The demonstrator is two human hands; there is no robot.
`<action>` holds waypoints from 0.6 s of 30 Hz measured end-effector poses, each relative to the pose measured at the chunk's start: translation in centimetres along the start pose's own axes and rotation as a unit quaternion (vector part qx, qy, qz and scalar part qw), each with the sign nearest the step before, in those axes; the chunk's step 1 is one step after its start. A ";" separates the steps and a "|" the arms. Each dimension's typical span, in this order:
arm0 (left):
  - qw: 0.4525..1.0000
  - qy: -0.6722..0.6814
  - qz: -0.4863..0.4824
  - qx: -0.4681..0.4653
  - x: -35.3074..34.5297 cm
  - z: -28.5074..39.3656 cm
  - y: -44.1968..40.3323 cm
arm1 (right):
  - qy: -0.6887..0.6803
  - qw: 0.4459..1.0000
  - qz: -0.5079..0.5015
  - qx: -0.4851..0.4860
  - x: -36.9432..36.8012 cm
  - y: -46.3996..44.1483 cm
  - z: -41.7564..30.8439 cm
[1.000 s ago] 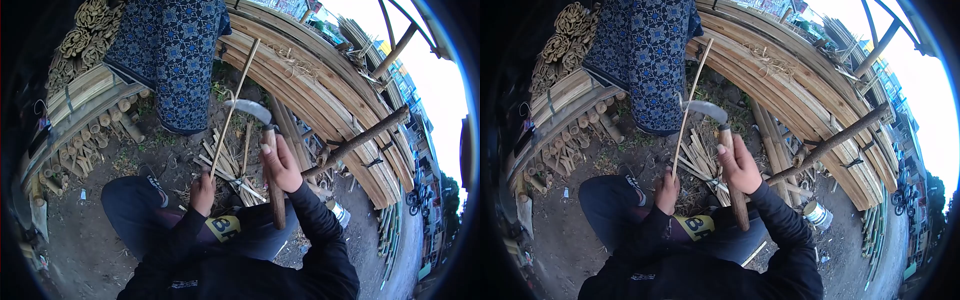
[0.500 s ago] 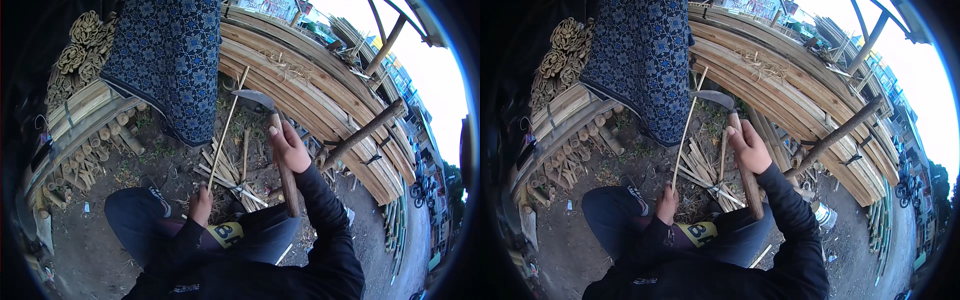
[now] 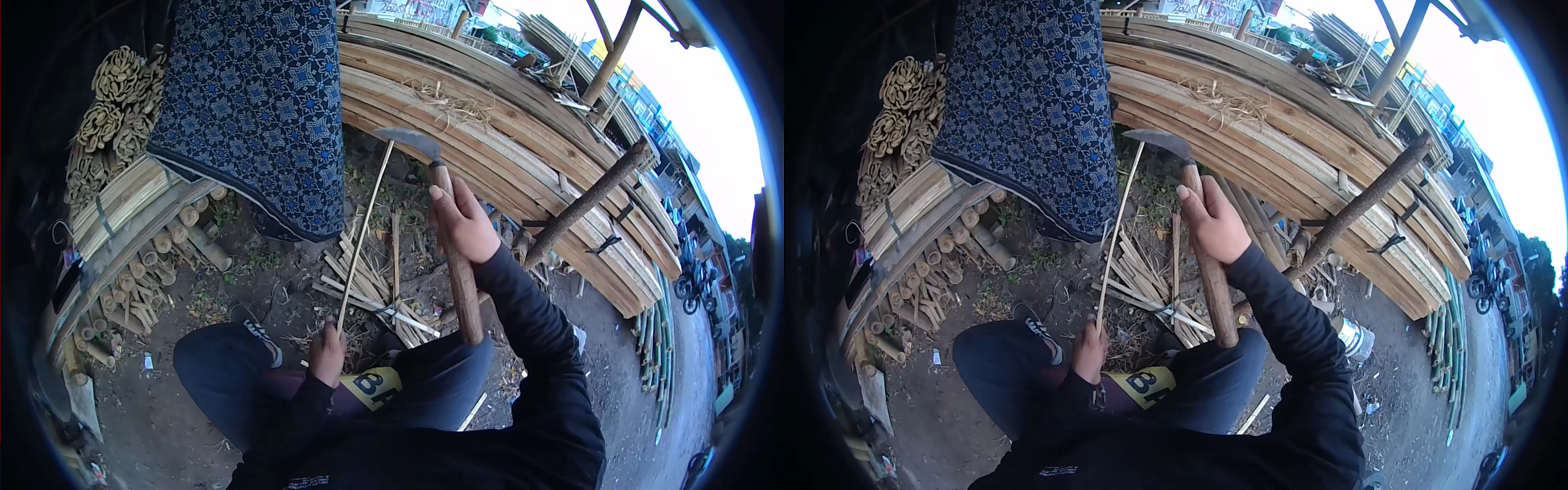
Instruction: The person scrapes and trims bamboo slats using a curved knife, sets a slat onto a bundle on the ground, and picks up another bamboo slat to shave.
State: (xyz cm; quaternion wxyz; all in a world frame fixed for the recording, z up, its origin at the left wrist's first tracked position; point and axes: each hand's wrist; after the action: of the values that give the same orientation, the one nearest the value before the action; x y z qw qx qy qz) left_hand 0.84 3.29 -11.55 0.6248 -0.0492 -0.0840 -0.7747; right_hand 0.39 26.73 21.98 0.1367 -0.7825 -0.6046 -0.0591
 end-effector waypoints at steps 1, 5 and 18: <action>0.984 -0.112 0.058 -0.123 -0.3 0.2 -0.2 | -0.001 1.000 0.004 0.001 -0.1 0.5 -0.1; 0.978 0.122 -0.079 0.151 2.3 7.4 0.7 | 0.096 0.992 -0.087 -0.006 1.5 -1.2 -0.1; 0.965 0.231 -0.127 0.010 5.2 14.7 -0.7 | -0.177 0.977 -0.101 -0.066 -2.1 5.9 3.5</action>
State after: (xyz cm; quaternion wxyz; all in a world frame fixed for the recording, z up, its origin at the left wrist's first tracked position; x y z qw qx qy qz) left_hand -1.44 1.25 3.77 0.5240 0.1478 0.0493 -0.8373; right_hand 5.31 24.45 17.23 -0.0306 -0.7230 -0.6896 0.0272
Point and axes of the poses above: each hand's wrist, its own y-axis away from the middle knuckle, its own x-axis out of the back of the hand, z = x × y, and after that the axes turned 3 degrees about -y, right-handed
